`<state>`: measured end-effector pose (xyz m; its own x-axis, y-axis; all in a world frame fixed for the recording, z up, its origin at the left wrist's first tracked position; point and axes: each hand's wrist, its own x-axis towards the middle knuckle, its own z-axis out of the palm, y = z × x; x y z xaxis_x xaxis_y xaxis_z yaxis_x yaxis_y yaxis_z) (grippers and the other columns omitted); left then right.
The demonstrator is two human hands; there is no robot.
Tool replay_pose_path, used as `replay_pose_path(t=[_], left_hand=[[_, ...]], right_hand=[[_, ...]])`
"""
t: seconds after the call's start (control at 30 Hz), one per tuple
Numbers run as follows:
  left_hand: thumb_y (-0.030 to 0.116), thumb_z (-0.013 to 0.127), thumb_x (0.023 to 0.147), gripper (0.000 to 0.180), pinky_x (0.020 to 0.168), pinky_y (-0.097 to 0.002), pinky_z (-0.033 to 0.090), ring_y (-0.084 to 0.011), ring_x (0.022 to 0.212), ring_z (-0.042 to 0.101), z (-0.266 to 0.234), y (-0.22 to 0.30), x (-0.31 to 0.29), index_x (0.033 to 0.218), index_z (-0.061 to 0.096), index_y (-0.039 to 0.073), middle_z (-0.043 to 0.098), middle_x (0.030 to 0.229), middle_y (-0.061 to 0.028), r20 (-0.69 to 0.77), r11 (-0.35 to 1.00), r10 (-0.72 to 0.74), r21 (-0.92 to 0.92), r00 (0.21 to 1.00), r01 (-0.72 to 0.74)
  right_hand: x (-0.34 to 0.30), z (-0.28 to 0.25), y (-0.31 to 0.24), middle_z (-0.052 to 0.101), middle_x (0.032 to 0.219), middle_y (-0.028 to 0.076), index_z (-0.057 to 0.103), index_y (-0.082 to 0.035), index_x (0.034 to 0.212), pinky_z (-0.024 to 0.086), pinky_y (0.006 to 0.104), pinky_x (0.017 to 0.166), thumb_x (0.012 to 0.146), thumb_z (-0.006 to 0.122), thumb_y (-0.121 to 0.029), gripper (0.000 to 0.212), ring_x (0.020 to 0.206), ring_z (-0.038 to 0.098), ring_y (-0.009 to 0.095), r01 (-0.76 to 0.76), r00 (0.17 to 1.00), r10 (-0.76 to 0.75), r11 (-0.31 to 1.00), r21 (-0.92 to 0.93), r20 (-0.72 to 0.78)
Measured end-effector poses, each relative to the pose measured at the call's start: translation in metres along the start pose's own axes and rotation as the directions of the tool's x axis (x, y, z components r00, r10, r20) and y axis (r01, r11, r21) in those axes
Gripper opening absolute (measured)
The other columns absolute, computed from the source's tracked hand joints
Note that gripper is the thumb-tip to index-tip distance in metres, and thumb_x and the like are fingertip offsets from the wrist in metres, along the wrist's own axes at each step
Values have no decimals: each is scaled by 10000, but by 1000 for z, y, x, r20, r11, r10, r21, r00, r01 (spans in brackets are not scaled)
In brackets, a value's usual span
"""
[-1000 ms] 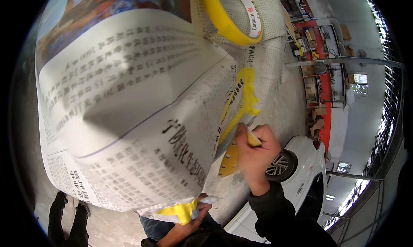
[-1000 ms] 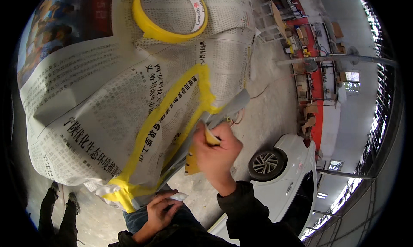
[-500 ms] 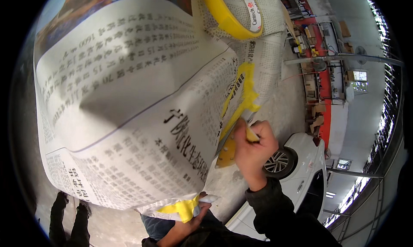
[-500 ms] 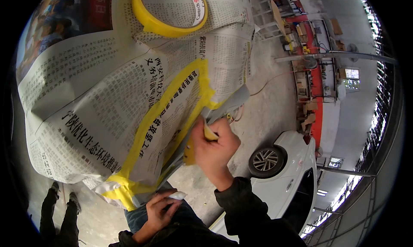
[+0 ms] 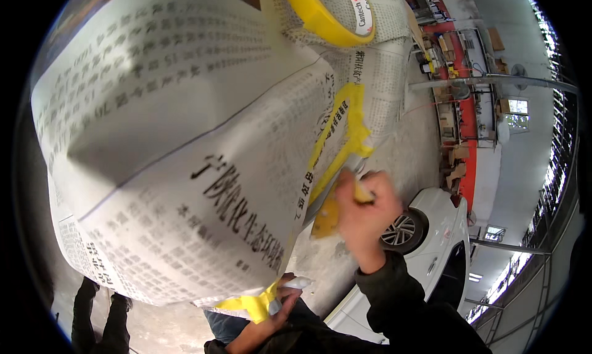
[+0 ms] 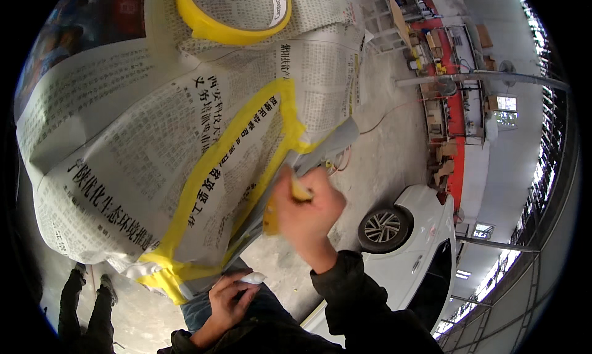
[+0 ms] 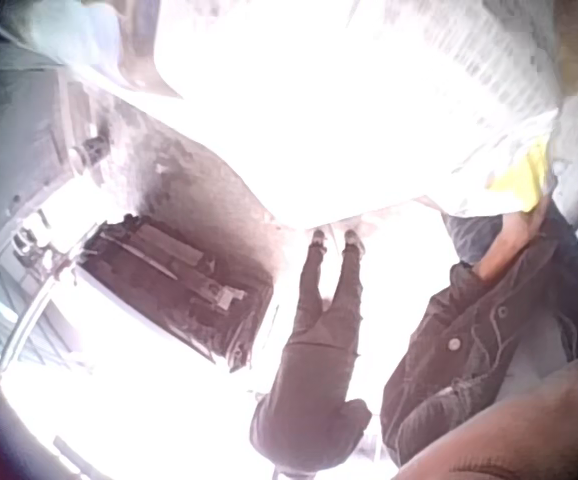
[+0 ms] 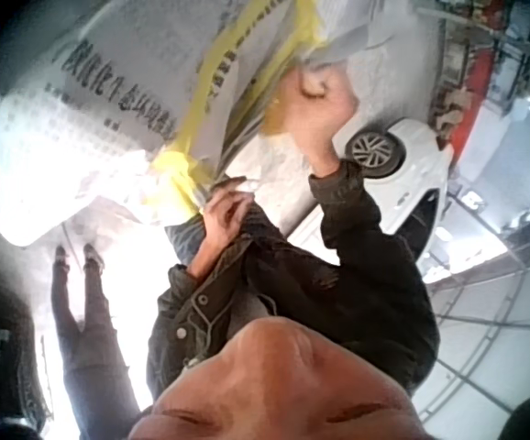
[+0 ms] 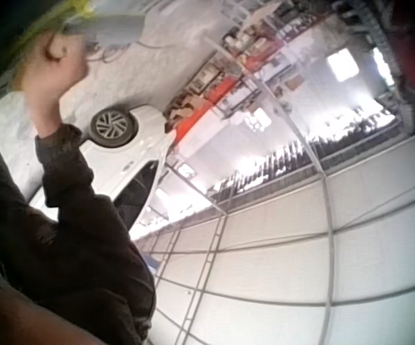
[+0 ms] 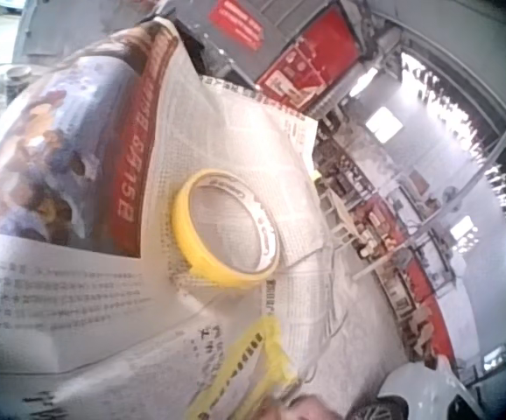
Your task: The person applies a white adhesive from a small bottle onto the edge of a car bumper that is masked with newspaper and yellow tape. They then use a yellow plastic spreader to smooth the glue along the seam. The person repeats this process of applying and spreading the adhesive along the bumper's edge.
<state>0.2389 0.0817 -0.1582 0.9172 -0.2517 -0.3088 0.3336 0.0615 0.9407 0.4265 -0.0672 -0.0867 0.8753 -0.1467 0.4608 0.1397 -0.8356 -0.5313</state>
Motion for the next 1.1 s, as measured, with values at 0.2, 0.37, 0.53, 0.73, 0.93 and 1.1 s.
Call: replay_pose_path(t=[0.2, 0.37, 0.53, 0.73, 0.93, 1.1], left_hand=[[23, 816, 733, 176, 831, -344, 535, -267, 953, 688, 3, 0, 0, 892, 742, 26, 707, 1044, -125, -21, 997, -14, -72, 1000, 12], [23, 814, 737, 170, 836, -345, 532, -264, 953, 689, 3, -7, 4, 887, 733, 26, 706, 1048, -127, -52, 986, 166, 31, 985, -164], [26, 813, 740, 164, 841, -336, 523, -261, 944, 688, 3, 1, 4, 883, 732, 33, 707, 1047, -129, -77, 992, 129, 16, 989, -128], [32, 814, 739, 170, 836, -333, 521, -266, 938, 688, 4, -2, 2, 890, 735, 36, 705, 1054, -131, -88, 987, 157, 33, 984, -155], [33, 814, 740, 171, 831, -338, 524, -275, 940, 687, 5, -6, -1, 893, 736, 31, 704, 1055, -138, -102, 984, 176, 58, 979, -171], [26, 790, 785, 201, 880, -388, 522, -297, 1029, 651, 9, -16, -4, 959, 691, 45, 656, 1161, -158, -85, 978, 209, 27, 974, -207]], right_hand=[[6, -6, -5, 427, 505, 33, 428, -55, 656, 342, 263, 447, 773, 770, 11, 368, 490, 358, 63, 18, 1000, -17, 996, -83, 11], [2, -6, -5, 424, 506, 31, 426, -55, 659, 338, 262, 441, 773, 770, 14, 369, 498, 357, 51, 57, 994, -56, 998, -10, 92], [1, -6, -4, 402, 568, -18, 389, -56, 678, 346, 215, 497, 776, 754, 32, 388, 604, 359, 15, -1, 996, 0, 1000, 15, 86], [6, -8, -4, 444, 512, 30, 435, -56, 667, 352, 254, 444, 785, 770, 9, 361, 498, 377, 51, 63, 997, -60, 996, -60, 56], [10, -8, -4, 461, 556, -6, 424, -49, 674, 361, 232, 487, 806, 747, 22, 357, 571, 404, 19, -17, 998, 16, 1000, 24, 64], [5, -17, -3, 452, 506, 11, 428, -46, 655, 342, 257, 444, 801, 779, -11, 381, 505, 368, 35, 21, 982, -27, 999, 35, 187]])
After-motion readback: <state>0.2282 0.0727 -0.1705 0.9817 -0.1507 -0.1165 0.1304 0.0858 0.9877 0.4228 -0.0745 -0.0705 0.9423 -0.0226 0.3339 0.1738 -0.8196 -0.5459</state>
